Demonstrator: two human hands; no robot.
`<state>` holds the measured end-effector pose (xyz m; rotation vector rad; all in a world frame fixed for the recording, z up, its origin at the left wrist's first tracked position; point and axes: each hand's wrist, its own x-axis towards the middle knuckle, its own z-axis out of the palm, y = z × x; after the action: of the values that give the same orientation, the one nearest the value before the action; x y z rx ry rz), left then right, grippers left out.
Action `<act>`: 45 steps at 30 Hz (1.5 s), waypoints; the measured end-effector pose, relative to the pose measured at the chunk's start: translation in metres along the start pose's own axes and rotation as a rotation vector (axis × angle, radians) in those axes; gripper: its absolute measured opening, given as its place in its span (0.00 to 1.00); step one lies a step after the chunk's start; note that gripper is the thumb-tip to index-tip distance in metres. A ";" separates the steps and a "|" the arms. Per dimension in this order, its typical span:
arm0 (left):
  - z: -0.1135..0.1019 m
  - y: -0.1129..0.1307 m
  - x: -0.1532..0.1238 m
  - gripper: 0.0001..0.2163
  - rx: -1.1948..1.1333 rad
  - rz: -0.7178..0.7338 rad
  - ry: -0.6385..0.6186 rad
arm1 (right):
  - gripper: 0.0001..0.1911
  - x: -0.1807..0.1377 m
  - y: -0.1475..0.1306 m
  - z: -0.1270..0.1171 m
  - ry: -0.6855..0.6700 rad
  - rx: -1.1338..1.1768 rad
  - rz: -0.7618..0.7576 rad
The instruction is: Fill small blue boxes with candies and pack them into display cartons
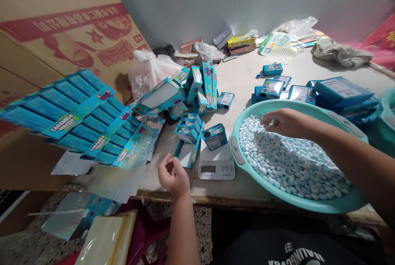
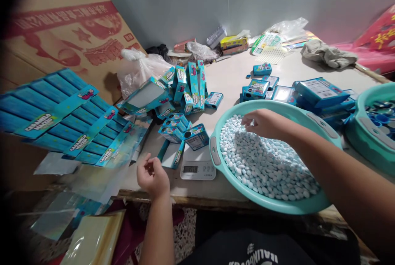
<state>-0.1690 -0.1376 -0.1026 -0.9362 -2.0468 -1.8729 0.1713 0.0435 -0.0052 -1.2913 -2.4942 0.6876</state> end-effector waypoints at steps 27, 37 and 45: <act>0.028 0.034 0.093 0.16 0.162 0.345 -0.498 | 0.15 -0.005 -0.009 -0.012 -0.021 -0.004 0.043; 0.036 0.004 0.060 0.20 0.157 0.310 -0.622 | 0.15 -0.002 0.001 0.005 0.024 0.114 -0.059; 0.034 0.001 0.049 0.51 0.186 0.156 -0.646 | 0.21 0.067 0.077 0.005 0.467 -0.090 -0.110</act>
<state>-0.1975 -0.0898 -0.0806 -1.7560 -2.3294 -1.3771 0.1848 0.1353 -0.0488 -1.1705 -2.2064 0.2158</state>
